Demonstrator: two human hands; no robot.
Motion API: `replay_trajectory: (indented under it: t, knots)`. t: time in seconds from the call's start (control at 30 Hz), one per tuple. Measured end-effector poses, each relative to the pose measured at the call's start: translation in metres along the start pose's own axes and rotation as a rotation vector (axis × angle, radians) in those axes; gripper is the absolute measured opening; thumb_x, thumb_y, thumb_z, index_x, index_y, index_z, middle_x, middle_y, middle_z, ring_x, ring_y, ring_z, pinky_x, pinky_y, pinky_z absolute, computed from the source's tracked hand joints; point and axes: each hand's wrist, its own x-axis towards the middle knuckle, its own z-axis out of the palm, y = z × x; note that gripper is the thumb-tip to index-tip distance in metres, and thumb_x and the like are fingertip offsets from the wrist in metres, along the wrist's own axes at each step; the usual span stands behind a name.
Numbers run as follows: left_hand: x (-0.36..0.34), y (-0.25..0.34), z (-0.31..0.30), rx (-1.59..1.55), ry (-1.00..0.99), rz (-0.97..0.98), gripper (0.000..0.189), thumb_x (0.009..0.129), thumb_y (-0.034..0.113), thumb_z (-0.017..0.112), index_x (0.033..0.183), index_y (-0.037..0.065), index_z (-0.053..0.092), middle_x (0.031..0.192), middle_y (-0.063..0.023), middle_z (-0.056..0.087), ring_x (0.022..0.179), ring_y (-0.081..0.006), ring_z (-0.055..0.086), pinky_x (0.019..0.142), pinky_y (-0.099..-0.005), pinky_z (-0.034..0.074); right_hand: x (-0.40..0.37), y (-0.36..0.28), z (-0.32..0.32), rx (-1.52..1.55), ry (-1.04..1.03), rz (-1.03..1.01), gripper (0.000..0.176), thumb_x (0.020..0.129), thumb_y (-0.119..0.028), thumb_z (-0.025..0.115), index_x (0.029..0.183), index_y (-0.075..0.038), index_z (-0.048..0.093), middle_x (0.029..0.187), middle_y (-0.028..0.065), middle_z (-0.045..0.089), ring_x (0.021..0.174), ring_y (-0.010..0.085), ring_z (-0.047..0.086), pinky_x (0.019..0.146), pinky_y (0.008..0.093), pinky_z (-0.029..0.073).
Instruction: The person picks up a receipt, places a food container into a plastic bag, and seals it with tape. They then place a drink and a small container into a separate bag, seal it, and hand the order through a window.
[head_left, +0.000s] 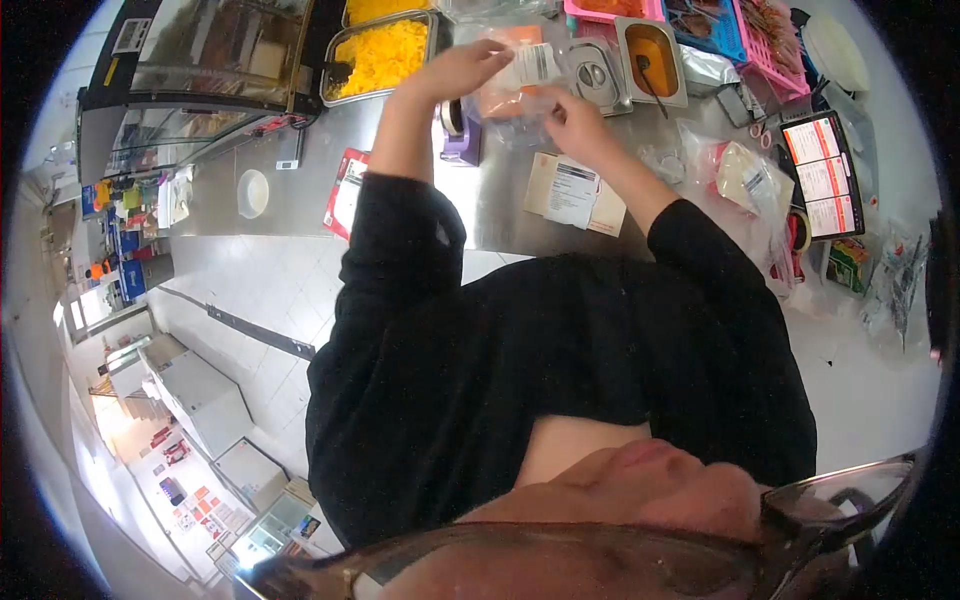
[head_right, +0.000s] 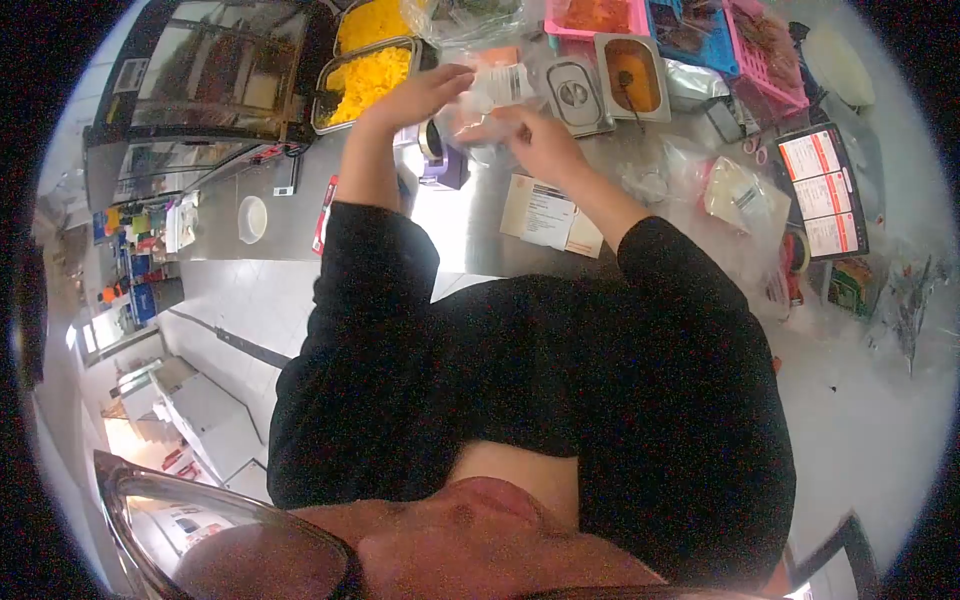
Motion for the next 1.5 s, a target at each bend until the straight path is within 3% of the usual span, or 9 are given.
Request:
replay_trajectory:
  t: [0.13, 0.2, 0.27, 0.33, 0.4, 0.5, 0.93, 1.3, 1.5]
  knots:
    - [0.021, -0.013, -0.057, 0.728, -0.153, -0.098, 0.035, 0.091, 0.032, 0.058, 0.100, 0.000, 0.069, 0.096, -0.0223, 0.069, 0.090, -0.0339, 0.068, 0.083, -0.0430, 0.050, 0.031, 0.014, -0.029, 0.294, 0.051, 0.123, 0.025, 0.096, -0.012, 0.050, 0.115, 0.001, 0.060, 0.100, 0.0079, 0.069, 0.099, 0.0162, 0.063, 0.083, 0.0277, 0.050]
    - [0.033, -0.086, -0.099, 0.347, 0.302, 0.267, 0.028, 0.090, 0.026, 0.060, 0.101, 0.001, 0.068, 0.093, -0.0143, 0.072, 0.086, -0.0277, 0.068, 0.078, -0.0405, 0.051, 0.030, -0.001, -0.053, 0.264, 0.161, -0.030, 0.029, 0.098, -0.011, 0.046, 0.121, 0.000, 0.058, 0.108, 0.0081, 0.067, 0.103, 0.0156, 0.062, 0.086, 0.0291, 0.050]
    - [-0.032, -0.031, -0.112, -0.237, 0.498, 0.154, 0.028, 0.095, 0.026, 0.058, 0.099, 0.000, 0.066, 0.089, -0.0018, 0.065, 0.078, -0.0193, 0.061, 0.071, -0.0338, 0.049, 0.030, -0.012, -0.072, 0.526, 0.160, -0.066, 0.031, 0.098, -0.012, 0.045, 0.125, 0.000, 0.056, 0.113, 0.0094, 0.065, 0.104, 0.0178, 0.062, 0.089, 0.0316, 0.049]
    - [-0.075, -0.034, -0.120, -1.082, 0.405, 0.199, 0.028, 0.095, 0.025, 0.057, 0.106, -0.001, 0.061, 0.090, -0.0013, 0.062, 0.071, -0.0146, 0.053, 0.065, -0.0275, 0.045, 0.024, -0.034, -0.090, 0.715, 0.085, -0.121, 0.034, 0.099, -0.014, 0.043, 0.128, 0.001, 0.053, 0.118, 0.0109, 0.062, 0.106, 0.0203, 0.061, 0.093, 0.0347, 0.048]
    - [-0.132, -0.030, -0.120, -1.388, -0.068, 0.582, 0.033, 0.094, 0.020, 0.055, 0.116, -0.004, 0.050, 0.102, -0.0064, 0.057, 0.068, -0.0115, 0.044, 0.058, -0.0227, 0.040, 0.004, -0.063, -0.106, 0.830, -0.062, -0.190, 0.038, 0.100, -0.018, 0.043, 0.132, 0.002, 0.050, 0.123, 0.0125, 0.060, 0.110, 0.0233, 0.060, 0.096, 0.0382, 0.047]
    - [-0.211, 0.025, -0.095, -1.542, -0.083, 0.529, 0.045, 0.090, 0.018, 0.057, 0.127, -0.007, 0.050, 0.118, -0.0188, 0.060, 0.078, -0.0162, 0.055, 0.053, -0.0254, 0.043, -0.018, -0.096, -0.111, 1.211, -0.383, -0.345, 0.040, 0.102, -0.023, 0.040, 0.133, 0.001, 0.048, 0.126, 0.0129, 0.058, 0.115, 0.0252, 0.057, 0.101, 0.0408, 0.043]
    - [-0.324, 0.001, 0.064, -1.279, 0.315, -0.007, 0.062, 0.087, 0.017, 0.058, 0.142, 0.002, 0.034, 0.127, -0.0092, 0.052, 0.091, -0.0134, 0.052, 0.064, -0.0236, 0.045, -0.102, -0.055, 0.027, 1.004, -0.329, 0.039, 0.029, 0.102, -0.021, 0.044, 0.117, 0.002, 0.054, 0.101, 0.0154, 0.063, 0.095, 0.0251, 0.061, 0.091, 0.0407, 0.046]
    - [-0.344, -0.004, 0.086, -1.289, 0.251, 0.072, 0.063, 0.090, 0.015, 0.057, 0.145, 0.001, 0.030, 0.129, -0.0144, 0.051, 0.111, -0.0203, 0.059, 0.090, -0.0324, 0.051, -0.134, -0.069, -0.002, 0.987, -0.426, 0.101, 0.033, 0.101, -0.018, 0.040, 0.112, 0.006, 0.059, 0.106, 0.0177, 0.064, 0.103, 0.0275, 0.060, 0.098, 0.0399, 0.042]
    - [-0.349, -0.012, 0.087, -1.181, 0.308, 0.148, 0.052, 0.094, 0.021, 0.055, 0.138, -0.005, 0.041, 0.124, -0.0199, 0.056, 0.116, -0.0266, 0.060, 0.105, -0.0386, 0.044, -0.145, -0.127, -0.008, 1.033, -0.620, 0.103, 0.046, 0.100, -0.024, 0.046, 0.136, 0.004, 0.043, 0.109, 0.0187, 0.064, 0.103, 0.0258, 0.061, 0.099, 0.0385, 0.043]
